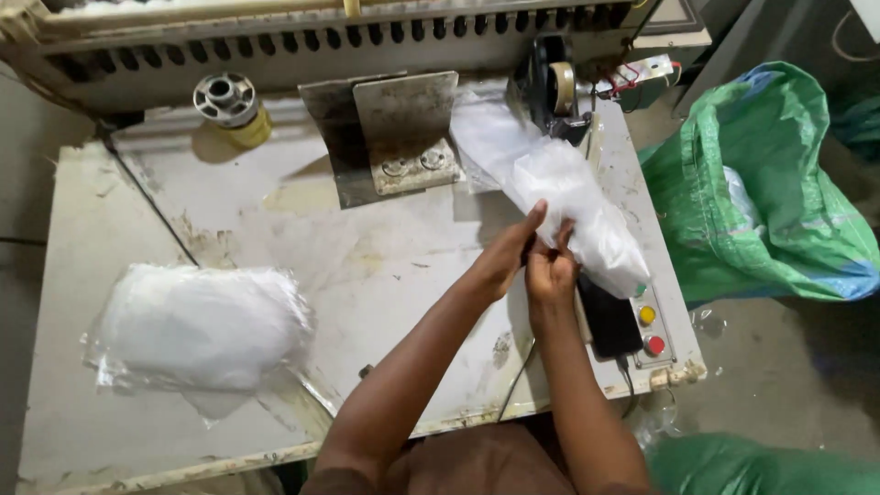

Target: Folding plastic bags and placing them into a larger storage bag

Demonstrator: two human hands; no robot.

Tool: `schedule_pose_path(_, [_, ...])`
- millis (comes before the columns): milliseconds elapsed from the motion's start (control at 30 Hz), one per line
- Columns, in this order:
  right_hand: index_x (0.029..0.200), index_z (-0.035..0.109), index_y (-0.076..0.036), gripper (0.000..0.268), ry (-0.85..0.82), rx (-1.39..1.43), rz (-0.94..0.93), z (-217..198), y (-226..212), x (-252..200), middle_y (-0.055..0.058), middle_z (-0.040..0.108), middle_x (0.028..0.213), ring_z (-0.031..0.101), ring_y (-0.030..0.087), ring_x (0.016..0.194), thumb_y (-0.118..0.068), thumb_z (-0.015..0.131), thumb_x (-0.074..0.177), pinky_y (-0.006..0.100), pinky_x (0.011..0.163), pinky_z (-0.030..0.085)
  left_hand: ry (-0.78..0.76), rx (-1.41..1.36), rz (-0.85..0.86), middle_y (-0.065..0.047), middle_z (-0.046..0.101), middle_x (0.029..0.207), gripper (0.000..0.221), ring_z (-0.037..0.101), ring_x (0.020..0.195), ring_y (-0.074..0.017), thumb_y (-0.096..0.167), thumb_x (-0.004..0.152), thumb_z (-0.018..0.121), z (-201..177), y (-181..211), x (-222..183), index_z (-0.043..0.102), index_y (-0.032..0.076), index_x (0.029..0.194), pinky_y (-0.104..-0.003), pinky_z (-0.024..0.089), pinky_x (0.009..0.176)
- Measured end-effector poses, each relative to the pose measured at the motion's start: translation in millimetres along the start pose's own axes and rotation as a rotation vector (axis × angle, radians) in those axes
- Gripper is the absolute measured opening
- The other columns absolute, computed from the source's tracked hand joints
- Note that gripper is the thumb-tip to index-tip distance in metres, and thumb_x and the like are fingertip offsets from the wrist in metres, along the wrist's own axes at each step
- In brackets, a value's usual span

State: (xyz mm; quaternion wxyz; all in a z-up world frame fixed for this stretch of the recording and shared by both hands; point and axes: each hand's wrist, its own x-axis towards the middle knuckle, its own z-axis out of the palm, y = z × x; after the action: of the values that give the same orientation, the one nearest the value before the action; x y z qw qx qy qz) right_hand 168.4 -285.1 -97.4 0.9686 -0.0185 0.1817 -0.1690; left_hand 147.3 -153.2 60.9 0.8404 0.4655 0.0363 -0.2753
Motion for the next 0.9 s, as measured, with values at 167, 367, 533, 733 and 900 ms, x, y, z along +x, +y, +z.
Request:
schedule_pose_path(167, [0.116, 0.069, 0.008, 0.021, 0.096, -0.236, -0.01, 70, -5, -152, 0.028, 0.069, 0.127, 0.064, 0.035, 0.129, 0.002, 0.06, 0.098, 0.052, 0.12, 0.044, 0.2, -0.339, -0.049, -0.009, 0.067, 0.111, 0.061, 0.062, 0.101, -0.018, 0.029, 0.094, 0.081, 14, -32, 20, 0.058, -0.006, 0.138, -0.037, 0.051, 0.098])
schedule_pose_path(367, [0.143, 0.041, 0.015, 0.075, -0.676, -1.328, -0.265, 24, -109, -173, 0.041, 0.044, 0.15, 0.038, 0.055, 0.146, 0.03, 0.048, 0.07, 0.065, 0.124, 0.029, 0.047, 0.002, -0.352, -0.005, 0.078, 0.104, 0.043, 0.07, 0.091, -0.0107, 0.029, 0.087, 0.085, -61, -8, -72, 0.075, 0.009, 0.124, -0.028, 0.057, 0.085])
schedule_pose_path(533, [0.145, 0.057, -0.016, 0.07, -1.334, -2.154, -0.303, 116, -59, -124, 0.007, 0.051, 0.157, 0.033, 0.038, 0.152, 0.006, 0.063, 0.079, 0.051, 0.127, 0.023, -0.075, 0.512, -0.56, -0.005, 0.062, 0.066, 0.031, 0.059, 0.058, -0.012, 0.025, 0.08, 0.086, -111, 52, -129, 0.068, 0.0, 0.081, -0.027, 0.048, 0.054])
schedule_pose_path(733, [0.158, 0.032, -0.007, 0.118, -2.069, -2.195, 0.137, 133, 54, -115, 0.02, 0.045, 0.156, 0.029, 0.042, 0.15, -0.03, 0.092, 0.059, 0.055, 0.128, 0.01, -0.244, 1.148, -0.691, -0.007, 0.055, 0.065, 0.043, 0.051, 0.056, -0.0179, 0.045, 0.082, 0.08, -172, 32, -145, 0.063, 0.005, 0.08, -0.033, 0.041, 0.05])
schedule_pose_path(900, [0.135, 0.054, -0.011, 0.071, -2.097, -2.015, -0.007, 51, 61, -102, 0.006, 0.057, 0.103, 0.054, 0.03, 0.108, -0.063, 0.062, 0.087, 0.049, 0.108, 0.038, -0.333, 1.583, -0.513, -0.014, 0.063, 0.067, 0.036, 0.063, 0.059, -0.0309, 0.033, 0.095, 0.067, -157, 45, -177, 0.07, 0.0, 0.08, -0.041, 0.05, 0.057])
